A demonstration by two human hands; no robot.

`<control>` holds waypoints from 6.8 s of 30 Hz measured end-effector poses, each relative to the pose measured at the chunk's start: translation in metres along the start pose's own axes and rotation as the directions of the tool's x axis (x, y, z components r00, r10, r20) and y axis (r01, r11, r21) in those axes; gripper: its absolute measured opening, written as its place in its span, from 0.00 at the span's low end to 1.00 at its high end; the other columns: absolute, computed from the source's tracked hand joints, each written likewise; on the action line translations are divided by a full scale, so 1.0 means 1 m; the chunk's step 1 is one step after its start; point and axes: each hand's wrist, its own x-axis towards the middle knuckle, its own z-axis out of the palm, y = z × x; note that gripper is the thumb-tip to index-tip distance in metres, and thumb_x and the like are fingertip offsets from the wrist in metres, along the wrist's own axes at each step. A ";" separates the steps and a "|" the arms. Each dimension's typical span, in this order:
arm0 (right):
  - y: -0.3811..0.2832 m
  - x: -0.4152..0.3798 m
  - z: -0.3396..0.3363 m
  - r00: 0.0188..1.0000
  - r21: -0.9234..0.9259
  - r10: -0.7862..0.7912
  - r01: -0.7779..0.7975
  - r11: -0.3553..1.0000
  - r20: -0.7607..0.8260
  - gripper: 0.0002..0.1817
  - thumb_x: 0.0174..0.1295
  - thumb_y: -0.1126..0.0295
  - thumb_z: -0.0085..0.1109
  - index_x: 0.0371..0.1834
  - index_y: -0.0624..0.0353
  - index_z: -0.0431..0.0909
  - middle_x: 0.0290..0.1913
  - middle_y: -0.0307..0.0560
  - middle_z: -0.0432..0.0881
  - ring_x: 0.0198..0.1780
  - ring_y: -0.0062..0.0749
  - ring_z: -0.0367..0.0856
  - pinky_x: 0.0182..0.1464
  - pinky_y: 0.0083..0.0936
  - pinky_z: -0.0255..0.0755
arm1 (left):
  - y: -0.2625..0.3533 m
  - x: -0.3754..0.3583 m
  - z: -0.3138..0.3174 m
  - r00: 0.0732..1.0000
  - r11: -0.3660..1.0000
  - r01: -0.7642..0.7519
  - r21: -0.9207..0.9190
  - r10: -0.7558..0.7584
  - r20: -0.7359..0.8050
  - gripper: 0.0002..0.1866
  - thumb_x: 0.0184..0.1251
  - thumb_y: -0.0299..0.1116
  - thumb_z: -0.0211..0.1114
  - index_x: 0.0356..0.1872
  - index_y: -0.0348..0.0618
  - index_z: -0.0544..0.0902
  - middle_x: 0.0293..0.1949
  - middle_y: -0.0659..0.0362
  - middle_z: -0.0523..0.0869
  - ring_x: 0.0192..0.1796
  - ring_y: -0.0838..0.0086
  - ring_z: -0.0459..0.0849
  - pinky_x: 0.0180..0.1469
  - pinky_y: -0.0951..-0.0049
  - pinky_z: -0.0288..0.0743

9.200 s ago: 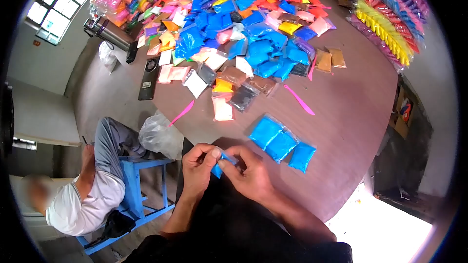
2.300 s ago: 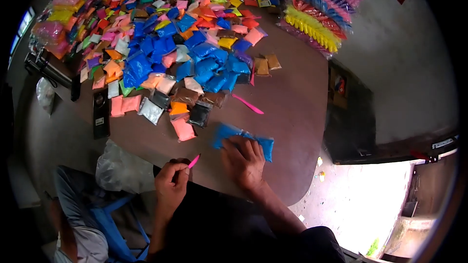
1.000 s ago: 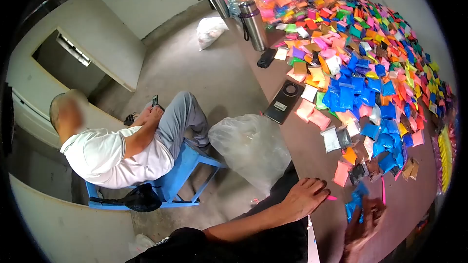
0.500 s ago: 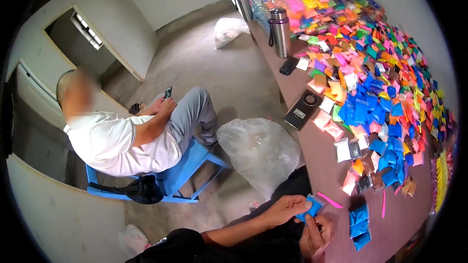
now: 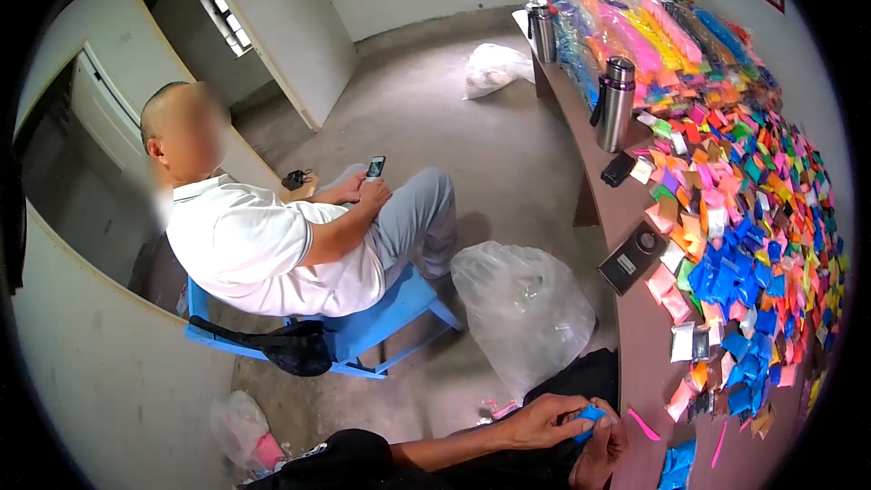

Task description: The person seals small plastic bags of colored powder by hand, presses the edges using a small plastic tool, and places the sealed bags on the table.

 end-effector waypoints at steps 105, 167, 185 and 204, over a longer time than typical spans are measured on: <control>-0.010 -0.023 -0.051 0.944 -0.159 -0.225 0.190 0.969 -0.241 0.08 0.74 0.75 0.59 0.51 0.66 0.81 0.43 0.42 0.85 0.44 0.24 0.82 0.51 0.23 0.77 | -0.009 0.011 0.066 0.997 0.985 0.073 -0.157 -0.069 0.027 0.11 0.79 0.35 0.66 0.49 0.37 0.83 0.34 0.65 0.83 0.39 0.86 0.76 0.40 0.78 0.73; -0.050 -0.104 -0.136 0.873 -0.511 -0.288 0.052 0.858 -0.394 0.08 0.68 0.77 0.69 0.48 0.65 0.85 0.45 0.48 0.86 0.47 0.34 0.84 0.53 0.28 0.77 | -0.020 0.031 0.165 0.910 0.977 0.211 0.025 -0.206 0.359 0.11 0.75 0.27 0.68 0.51 0.30 0.83 0.35 0.63 0.85 0.35 0.87 0.78 0.38 0.85 0.72; -0.048 -0.103 -0.129 0.866 -0.611 -0.319 0.019 0.791 -0.386 0.09 0.66 0.76 0.67 0.46 0.67 0.85 0.45 0.51 0.87 0.47 0.37 0.84 0.53 0.30 0.76 | -0.019 0.025 0.168 0.985 0.999 0.046 -0.011 -0.043 0.167 0.07 0.69 0.27 0.73 0.44 0.38 0.86 0.33 0.56 0.86 0.31 0.75 0.83 0.35 0.74 0.77; -0.035 -0.097 -0.129 0.813 -0.664 -0.439 0.089 0.742 -0.382 0.10 0.73 0.68 0.64 0.41 0.67 0.84 0.39 0.45 0.84 0.41 0.29 0.80 0.47 0.26 0.72 | -0.037 0.037 0.158 0.944 0.978 -0.210 -0.002 0.204 0.259 0.12 0.69 0.30 0.73 0.48 0.38 0.85 0.35 0.54 0.85 0.32 0.68 0.83 0.36 0.71 0.79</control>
